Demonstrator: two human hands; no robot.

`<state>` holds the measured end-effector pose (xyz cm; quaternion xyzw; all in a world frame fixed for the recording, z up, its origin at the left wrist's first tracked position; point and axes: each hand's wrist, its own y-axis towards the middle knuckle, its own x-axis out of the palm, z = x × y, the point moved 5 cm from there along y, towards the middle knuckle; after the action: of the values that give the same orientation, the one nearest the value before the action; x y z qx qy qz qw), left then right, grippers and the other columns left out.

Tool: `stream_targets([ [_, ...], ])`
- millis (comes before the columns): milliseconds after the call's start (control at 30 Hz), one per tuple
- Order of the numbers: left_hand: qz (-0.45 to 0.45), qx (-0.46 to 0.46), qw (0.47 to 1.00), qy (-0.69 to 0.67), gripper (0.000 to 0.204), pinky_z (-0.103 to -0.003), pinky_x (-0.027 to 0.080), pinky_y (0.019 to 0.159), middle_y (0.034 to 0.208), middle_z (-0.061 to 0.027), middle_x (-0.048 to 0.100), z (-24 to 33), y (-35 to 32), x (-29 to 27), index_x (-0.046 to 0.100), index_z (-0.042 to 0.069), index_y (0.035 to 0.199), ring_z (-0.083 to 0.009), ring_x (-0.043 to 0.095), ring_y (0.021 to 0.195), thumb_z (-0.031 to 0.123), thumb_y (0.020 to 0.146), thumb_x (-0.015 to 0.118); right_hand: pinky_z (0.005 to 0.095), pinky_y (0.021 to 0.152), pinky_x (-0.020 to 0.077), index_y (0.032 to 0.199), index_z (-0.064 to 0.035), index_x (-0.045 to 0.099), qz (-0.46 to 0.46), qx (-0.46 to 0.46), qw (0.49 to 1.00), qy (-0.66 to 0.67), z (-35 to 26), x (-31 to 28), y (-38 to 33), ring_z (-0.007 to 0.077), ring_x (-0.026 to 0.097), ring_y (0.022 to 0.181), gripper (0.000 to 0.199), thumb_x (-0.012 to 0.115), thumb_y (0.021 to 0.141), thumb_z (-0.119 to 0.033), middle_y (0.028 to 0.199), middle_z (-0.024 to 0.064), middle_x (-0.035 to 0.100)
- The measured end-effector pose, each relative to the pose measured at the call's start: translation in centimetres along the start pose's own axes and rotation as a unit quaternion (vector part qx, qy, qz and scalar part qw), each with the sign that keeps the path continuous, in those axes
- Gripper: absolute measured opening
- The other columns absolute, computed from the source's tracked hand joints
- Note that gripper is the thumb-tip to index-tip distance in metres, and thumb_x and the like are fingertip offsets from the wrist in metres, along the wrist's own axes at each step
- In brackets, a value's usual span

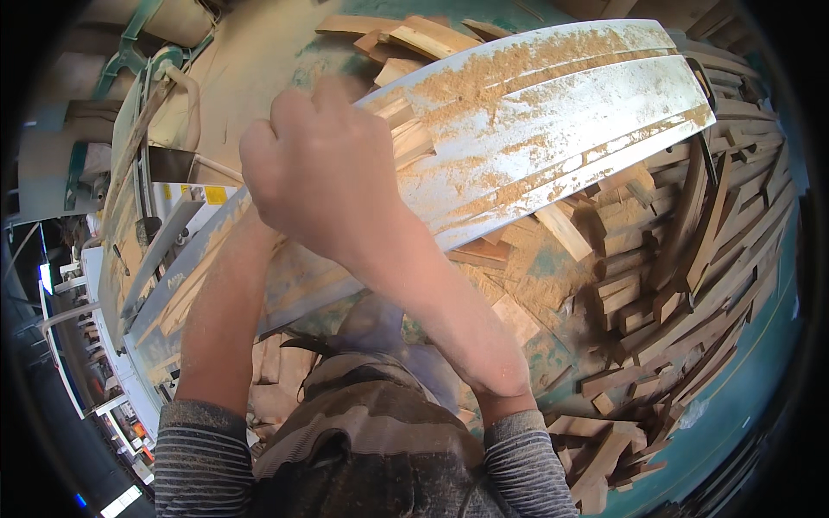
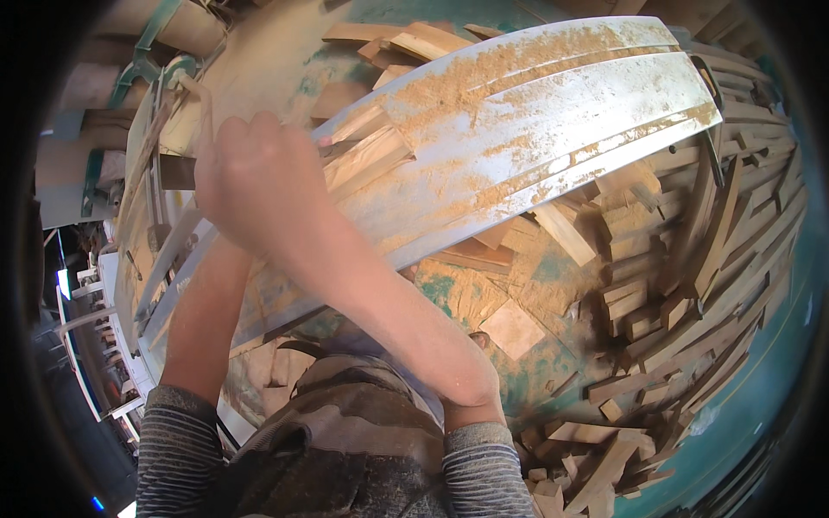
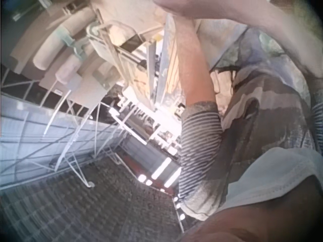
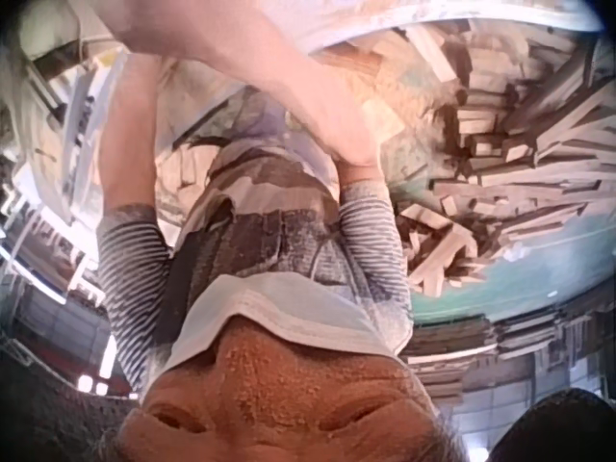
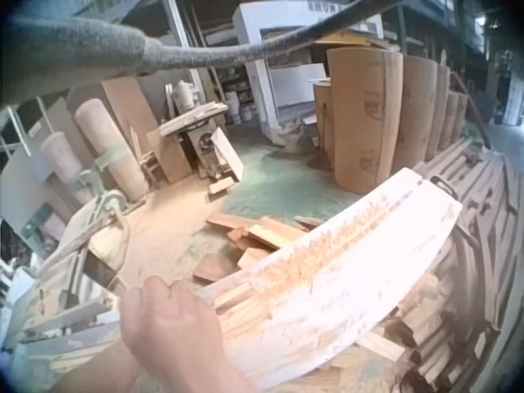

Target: The person measures a wooden plank with a tape measure, then uses a hammer and chisel to split the plank into two pieces on a table saw. The person then inspects the split pieces and places them aside.

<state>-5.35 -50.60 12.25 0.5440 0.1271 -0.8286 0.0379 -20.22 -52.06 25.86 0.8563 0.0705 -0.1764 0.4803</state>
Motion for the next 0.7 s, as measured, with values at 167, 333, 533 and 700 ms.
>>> stream_targets([
  [167, -0.005, -0.015, 1.000, -0.006, 0.059, -0.051, 0.052, 0.077, 0.090, -0.0242, 0.071, 0.5, -0.9, -0.3, 0.072, 0.001, 0.092, -0.0426, 0.067, 0.090, 0.051, 0.105, 0.042, 0.0363, 0.045, 0.0420, 0.061, -0.0076, 0.058, -0.026, 0.004, 0.999, 0.024, -0.4, -0.2, -0.5, 0.0246, 0.055, 0.063, 0.009, 0.066, 0.060, -0.011, 0.066, 0.0079, 0.049],
  [333, -0.012, -0.018, 1.000, -0.021, 0.060, -0.051, 0.052, 0.079, 0.090, -0.0243, 0.071, 0.5, -0.8, 0.3, 0.072, 0.001, 0.093, -0.0432, 0.067, 0.090, 0.052, 0.105, 0.042, 0.0328, 0.042, 0.0425, 0.066, -0.0110, 0.051, -0.021, 0.015, 1.000, -0.010, 0.0, -0.5, -1.4, 0.0208, 0.052, 0.059, 0.019, 0.068, 0.058, -0.016, 0.069, 0.0028, 0.046],
  [533, -0.024, -0.052, 0.998, -0.027, 0.061, -0.051, 0.052, 0.080, 0.091, -0.0245, 0.071, -0.1, -0.2, -0.4, 0.072, 0.001, 0.094, -0.0438, 0.067, 0.090, 0.053, 0.105, 0.042, 0.0297, 0.044, 0.0416, 0.070, -0.0124, 0.058, -0.032, 0.011, 0.999, -0.028, -0.4, -1.8, -1.9, 0.0169, 0.050, 0.057, 0.016, 0.073, 0.065, -0.009, 0.067, 0.0004, 0.043],
  [700, -0.100, -0.111, 0.989, -0.007, 0.064, -0.048, 0.051, 0.081, 0.087, -0.0245, 0.068, -3.9, 0.5, 1.2, 0.071, -0.002, 0.095, -0.0396, 0.067, 0.088, 0.056, 0.103, 0.044, 0.0284, 0.049, 0.0469, 0.070, -0.0097, 0.058, -0.065, -0.005, 0.998, -0.013, -1.1, -3.9, -3.9, 0.0179, 0.058, 0.062, 0.019, 0.075, 0.072, -0.002, 0.070, 0.0011, 0.053],
])
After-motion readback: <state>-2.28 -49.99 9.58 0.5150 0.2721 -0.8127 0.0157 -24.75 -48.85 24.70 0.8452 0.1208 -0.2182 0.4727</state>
